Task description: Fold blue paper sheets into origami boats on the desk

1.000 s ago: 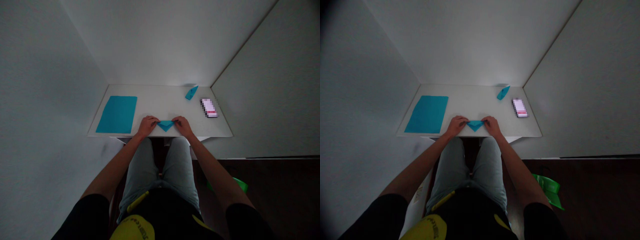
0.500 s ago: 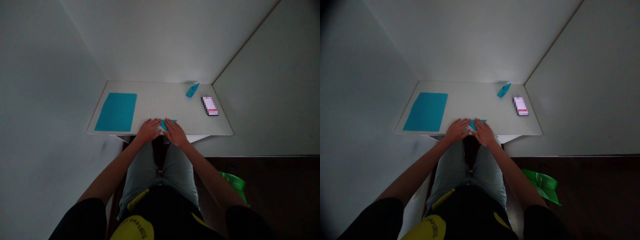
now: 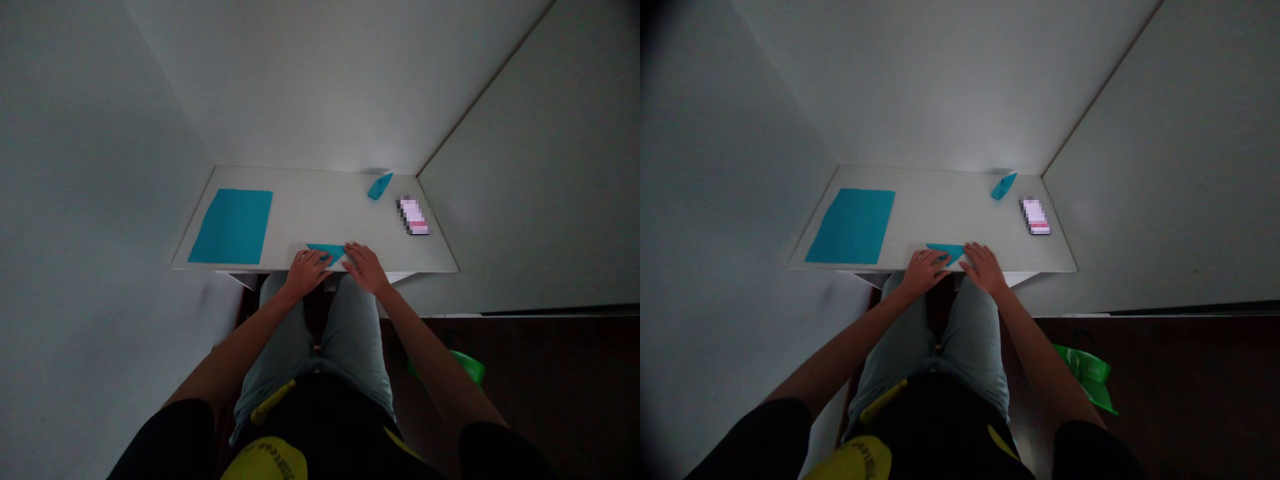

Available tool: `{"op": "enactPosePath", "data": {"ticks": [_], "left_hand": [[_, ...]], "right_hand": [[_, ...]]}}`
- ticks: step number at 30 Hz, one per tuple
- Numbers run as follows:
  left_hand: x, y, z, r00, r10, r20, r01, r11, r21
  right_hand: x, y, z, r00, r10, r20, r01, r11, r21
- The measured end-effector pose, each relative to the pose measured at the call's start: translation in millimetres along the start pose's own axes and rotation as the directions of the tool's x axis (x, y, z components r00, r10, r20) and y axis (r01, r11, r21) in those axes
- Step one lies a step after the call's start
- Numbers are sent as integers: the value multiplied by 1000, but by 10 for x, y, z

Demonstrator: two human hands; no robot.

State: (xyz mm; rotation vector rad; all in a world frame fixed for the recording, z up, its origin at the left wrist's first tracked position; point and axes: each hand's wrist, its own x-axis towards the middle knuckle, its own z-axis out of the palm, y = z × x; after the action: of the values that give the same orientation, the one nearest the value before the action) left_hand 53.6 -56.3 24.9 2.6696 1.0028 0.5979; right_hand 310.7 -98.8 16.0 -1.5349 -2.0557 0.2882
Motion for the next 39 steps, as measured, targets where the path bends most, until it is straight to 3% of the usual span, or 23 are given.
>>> {"op": "enactPosePath", "data": {"ticks": [3, 6, 8, 10, 12, 15, 21, 25, 32, 39], "left_hand": [[-36, -4, -39, 1000, -28, -13, 26, 996, -88], [47, -89, -112, 985, -155, -80, 120, 933, -338], [180, -201, -145, 935, -334, -118, 212, 796, -566], [337, -336, -145, 860, -501, -99, 273, 613, -741], [467, -458, -115, 812, -581, -50, 296, 485, -823], [542, -554, -45, 789, -615, -13, 307, 413, -857], [476, -542, 25, 787, -614, -55, 245, 393, -886], [465, -526, 59, 803, -595, -38, 243, 385, -891], [422, -470, 33, 883, -458, -98, 228, 603, -765], [381, -402, -65, 961, -249, -119, 91, 694, -714]], "right_hand": [[32, 105, -69, 994, 91, -54, -81, 982, 169], [102, 143, -109, 967, 235, -100, -183, 909, 375], [183, 101, -80, 959, 267, -93, -189, 849, 493], [289, 20, -1, 965, 255, -68, -172, 804, 569], [408, -71, 115, 970, 239, -45, -161, 772, 615], [562, -166, 295, 964, 266, -24, -179, 712, 679], [631, -183, 420, 960, 277, 34, -210, 638, 741], [618, -188, 413, 952, 305, 14, -229, 683, 694], [646, -299, 406, 963, 270, -1, -226, 808, 544], [692, -363, 427, 905, 422, -62, -338, 798, 498]]}}
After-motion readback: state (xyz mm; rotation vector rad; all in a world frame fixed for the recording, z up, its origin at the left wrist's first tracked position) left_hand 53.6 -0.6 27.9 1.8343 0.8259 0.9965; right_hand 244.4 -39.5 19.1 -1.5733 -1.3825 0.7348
